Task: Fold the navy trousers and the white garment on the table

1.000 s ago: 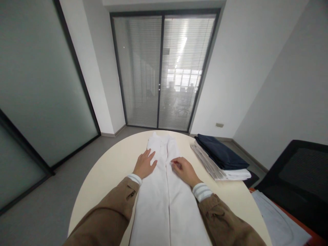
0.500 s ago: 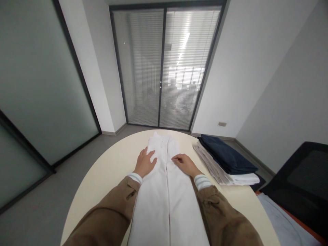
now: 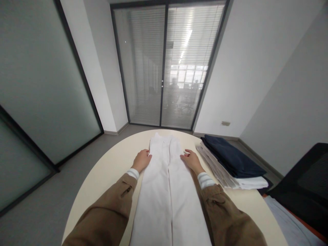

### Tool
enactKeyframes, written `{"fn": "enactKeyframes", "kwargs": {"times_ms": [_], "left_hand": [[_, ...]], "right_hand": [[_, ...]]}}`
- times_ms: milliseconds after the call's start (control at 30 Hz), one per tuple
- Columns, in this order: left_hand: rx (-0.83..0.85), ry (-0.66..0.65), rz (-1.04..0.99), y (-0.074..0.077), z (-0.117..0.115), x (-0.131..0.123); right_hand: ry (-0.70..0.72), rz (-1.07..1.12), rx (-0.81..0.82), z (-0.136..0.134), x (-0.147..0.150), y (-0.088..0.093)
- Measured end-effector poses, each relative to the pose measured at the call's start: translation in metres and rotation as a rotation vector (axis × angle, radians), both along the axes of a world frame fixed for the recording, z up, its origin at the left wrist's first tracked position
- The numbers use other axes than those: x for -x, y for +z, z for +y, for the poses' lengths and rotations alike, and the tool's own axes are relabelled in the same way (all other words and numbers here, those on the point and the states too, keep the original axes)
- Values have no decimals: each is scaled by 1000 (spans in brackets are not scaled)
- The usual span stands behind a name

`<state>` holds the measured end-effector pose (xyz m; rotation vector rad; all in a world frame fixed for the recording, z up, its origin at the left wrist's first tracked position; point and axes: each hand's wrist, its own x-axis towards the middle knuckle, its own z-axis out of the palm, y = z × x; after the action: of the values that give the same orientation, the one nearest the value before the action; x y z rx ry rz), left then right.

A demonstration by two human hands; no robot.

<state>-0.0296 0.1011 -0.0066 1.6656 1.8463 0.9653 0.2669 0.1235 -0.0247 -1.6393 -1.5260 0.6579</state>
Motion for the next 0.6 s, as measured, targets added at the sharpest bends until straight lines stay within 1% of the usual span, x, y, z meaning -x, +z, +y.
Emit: {"fn": "enactKeyframes", "kwargs": {"times_ms": [67,133,200,267,367,500,600], "left_hand": [[50,-36,-50,1,0,2],[98,-63,-128,2,-2,2],[132,-87,-222,4,-5,-1],[149,-111,-314,6,-8,-6],[148,-145,-423,9,-11,-13],[60,-182,-503,15,-8,-22],[-58,-217,-517,20,-7,-24]], "right_hand": [[43,57,111,-2,-3,4],[129,109,203,-7,-3,8],[167,136,240,-11,-2,11],[165,125,216,-14,0,15],[126,98,135,-19,4,25],[126,265,137,-26,12,45],[191,383,70,-30,18,56]]}}
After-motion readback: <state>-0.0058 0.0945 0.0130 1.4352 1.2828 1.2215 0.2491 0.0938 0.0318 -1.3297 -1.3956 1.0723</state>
